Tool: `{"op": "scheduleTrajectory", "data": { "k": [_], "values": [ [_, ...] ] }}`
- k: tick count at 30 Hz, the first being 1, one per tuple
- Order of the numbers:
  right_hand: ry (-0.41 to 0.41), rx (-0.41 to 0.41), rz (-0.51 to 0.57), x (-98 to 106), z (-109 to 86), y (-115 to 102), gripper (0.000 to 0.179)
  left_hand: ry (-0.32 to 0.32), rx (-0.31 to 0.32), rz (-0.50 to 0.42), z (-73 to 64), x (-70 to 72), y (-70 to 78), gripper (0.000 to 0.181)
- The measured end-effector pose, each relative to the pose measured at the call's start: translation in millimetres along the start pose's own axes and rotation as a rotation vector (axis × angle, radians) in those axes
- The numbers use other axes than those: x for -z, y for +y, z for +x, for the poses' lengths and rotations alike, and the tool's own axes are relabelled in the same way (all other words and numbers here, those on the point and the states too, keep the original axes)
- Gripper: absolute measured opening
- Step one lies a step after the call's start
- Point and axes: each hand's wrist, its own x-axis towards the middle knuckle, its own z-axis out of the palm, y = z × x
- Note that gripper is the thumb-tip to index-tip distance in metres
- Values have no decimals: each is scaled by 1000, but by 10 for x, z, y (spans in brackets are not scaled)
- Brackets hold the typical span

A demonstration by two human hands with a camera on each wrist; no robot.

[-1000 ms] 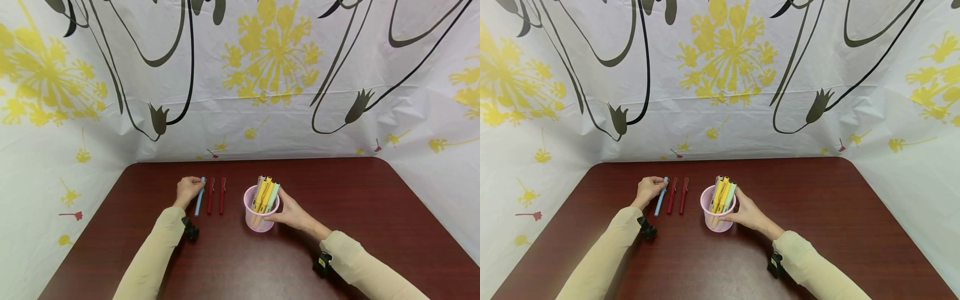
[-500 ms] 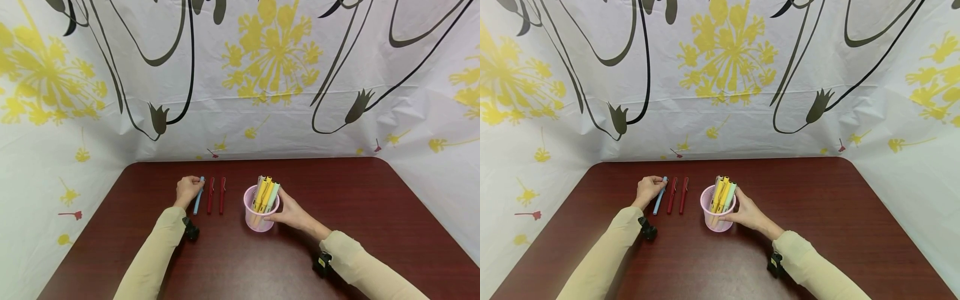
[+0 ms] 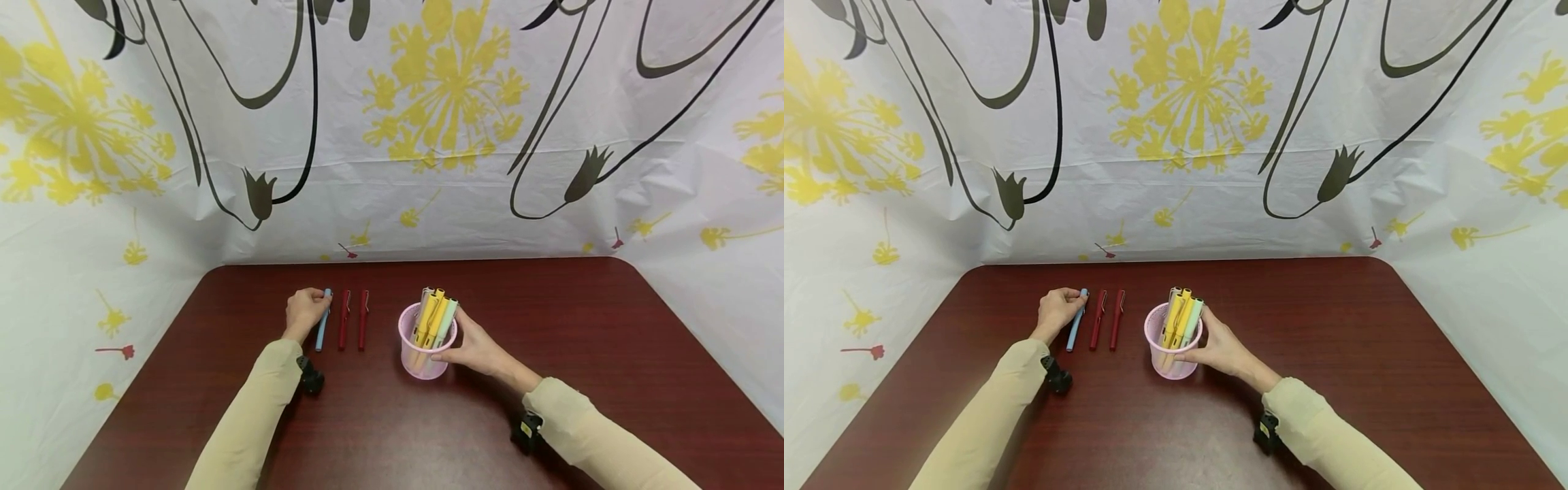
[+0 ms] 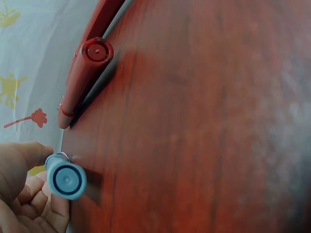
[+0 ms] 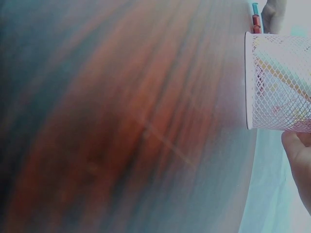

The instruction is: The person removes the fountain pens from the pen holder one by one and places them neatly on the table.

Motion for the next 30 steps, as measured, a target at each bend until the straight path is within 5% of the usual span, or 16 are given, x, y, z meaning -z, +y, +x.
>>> {"op": "scheduleTrajectory", "data": {
  "k": [30],
  "values": [
    [-1,24,24,-5,8,30,90,22,-6,8,-26,41,-29,31]
  ]
}}
